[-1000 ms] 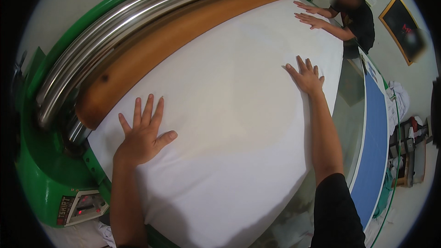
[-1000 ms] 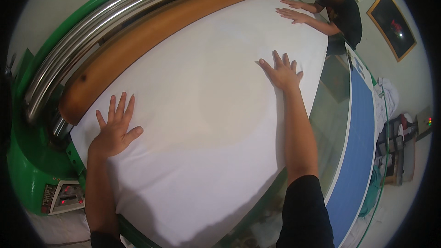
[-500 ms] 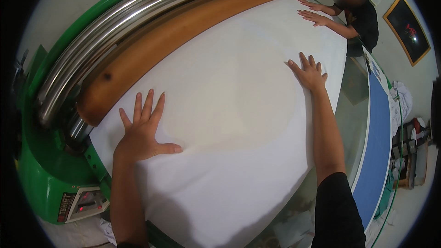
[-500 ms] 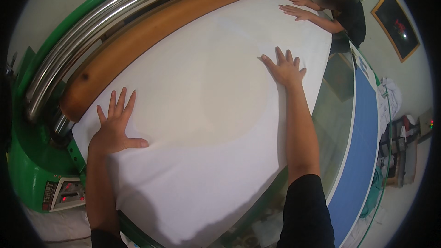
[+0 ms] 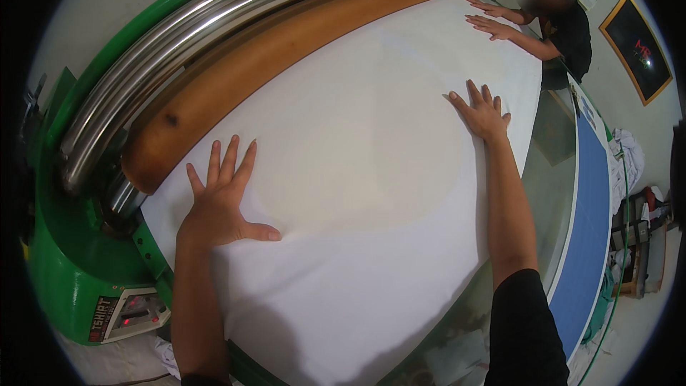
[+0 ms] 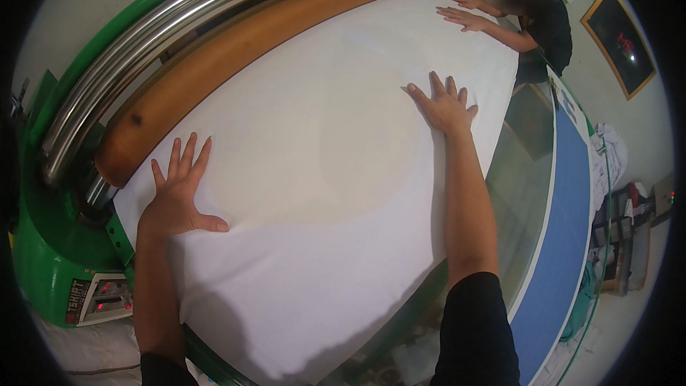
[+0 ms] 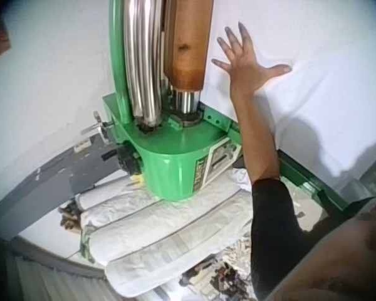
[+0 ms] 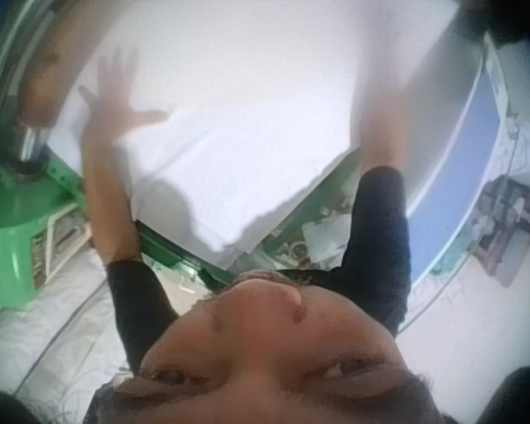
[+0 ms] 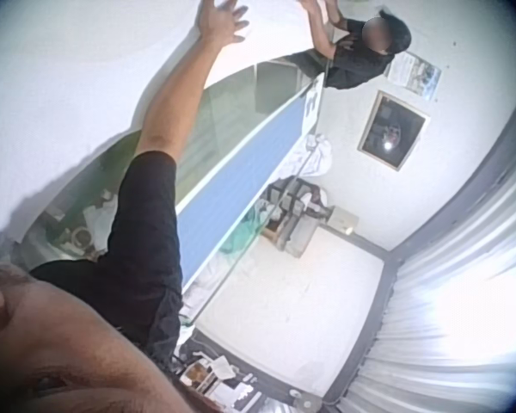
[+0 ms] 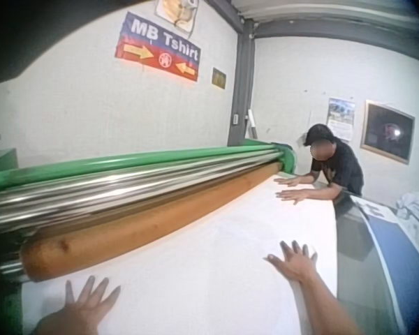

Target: The person kneels at a green heat press machine, adjusts the frame, and uses scissors to cut a large white sheet of fabric. They then smooth the fabric on the press bed and cut along a printed pattern to separate a t-shirt-shaped piece.

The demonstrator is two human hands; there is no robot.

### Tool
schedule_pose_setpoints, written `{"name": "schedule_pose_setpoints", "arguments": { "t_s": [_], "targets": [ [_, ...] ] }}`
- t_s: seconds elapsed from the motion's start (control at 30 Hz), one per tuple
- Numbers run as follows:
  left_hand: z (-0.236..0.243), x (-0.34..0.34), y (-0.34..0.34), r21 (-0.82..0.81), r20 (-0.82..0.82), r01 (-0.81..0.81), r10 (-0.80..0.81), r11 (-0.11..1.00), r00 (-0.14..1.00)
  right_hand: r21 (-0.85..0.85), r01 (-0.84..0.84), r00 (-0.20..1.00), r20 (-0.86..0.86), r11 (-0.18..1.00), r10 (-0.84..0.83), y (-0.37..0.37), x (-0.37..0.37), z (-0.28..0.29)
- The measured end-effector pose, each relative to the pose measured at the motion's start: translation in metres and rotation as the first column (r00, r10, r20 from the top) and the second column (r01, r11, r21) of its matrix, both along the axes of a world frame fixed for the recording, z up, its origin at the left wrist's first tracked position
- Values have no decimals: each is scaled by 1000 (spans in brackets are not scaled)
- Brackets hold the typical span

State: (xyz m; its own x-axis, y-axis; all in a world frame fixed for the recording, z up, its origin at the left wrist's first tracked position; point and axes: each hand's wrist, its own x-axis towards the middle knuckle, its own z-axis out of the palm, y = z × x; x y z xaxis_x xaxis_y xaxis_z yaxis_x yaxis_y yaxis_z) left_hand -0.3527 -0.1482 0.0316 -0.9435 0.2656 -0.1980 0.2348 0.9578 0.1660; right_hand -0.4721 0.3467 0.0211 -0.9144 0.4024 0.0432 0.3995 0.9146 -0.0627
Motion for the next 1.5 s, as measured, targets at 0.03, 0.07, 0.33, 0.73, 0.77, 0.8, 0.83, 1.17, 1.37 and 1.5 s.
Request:
{"name": "schedule_pose_setpoints", "arguments": {
  "t_s": [0.03, 0.07, 0.33, 0.73, 0.77, 0.8, 0.83, 1.17, 1.37, 1.5],
  "targets": [
    [0, 0, 0, -1, 0, 0, 0, 1000, 1000, 1, -1, 1000, -1, 1000, 1, 0, 0, 0],
    [0, -1, 0, -4, -2, 0, 0, 1000, 1000, 1, -2, 1000, -2, 1000, 2, 0, -1, 0],
    [12, 4, 4, -26, 100, -32, 35, 999, 994, -35, 14, 999, -29, 999, -15, 4, -7, -4],
    [12, 8, 2, 225, 129, 105, -137, 969, 982, 16, -190, 982, -15, 982, 190, 20, 21, -2],
    [15, 9, 1, 197, 147, 112, -143, 974, 979, 16, -204, 979, -14, 979, 204, 22, 25, -2],
    [21, 10, 3, 171, 167, 117, -145, 978, 975, 21, -215, 976, -9, 976, 216, 25, 29, -3],
    [25, 12, 4, 146, 186, 121, -147, 982, 971, 20, -228, 974, -11, 973, 228, 29, 30, -3],
    [-47, 16, -3, -150, -473, 60, -125, 987, 872, 52, -310, 945, -94, 949, 313, 40, 28, -14],
    [23, 17, 31, 215, -17, -99, 105, 972, 994, 103, -427, 871, -220, 898, 440, 29, 34, -9],
    [13, 14, 26, 216, -193, 141, -100, 966, 976, -178, -609, 773, -353, 773, 528, 32, 28, -11]
  ]
}}
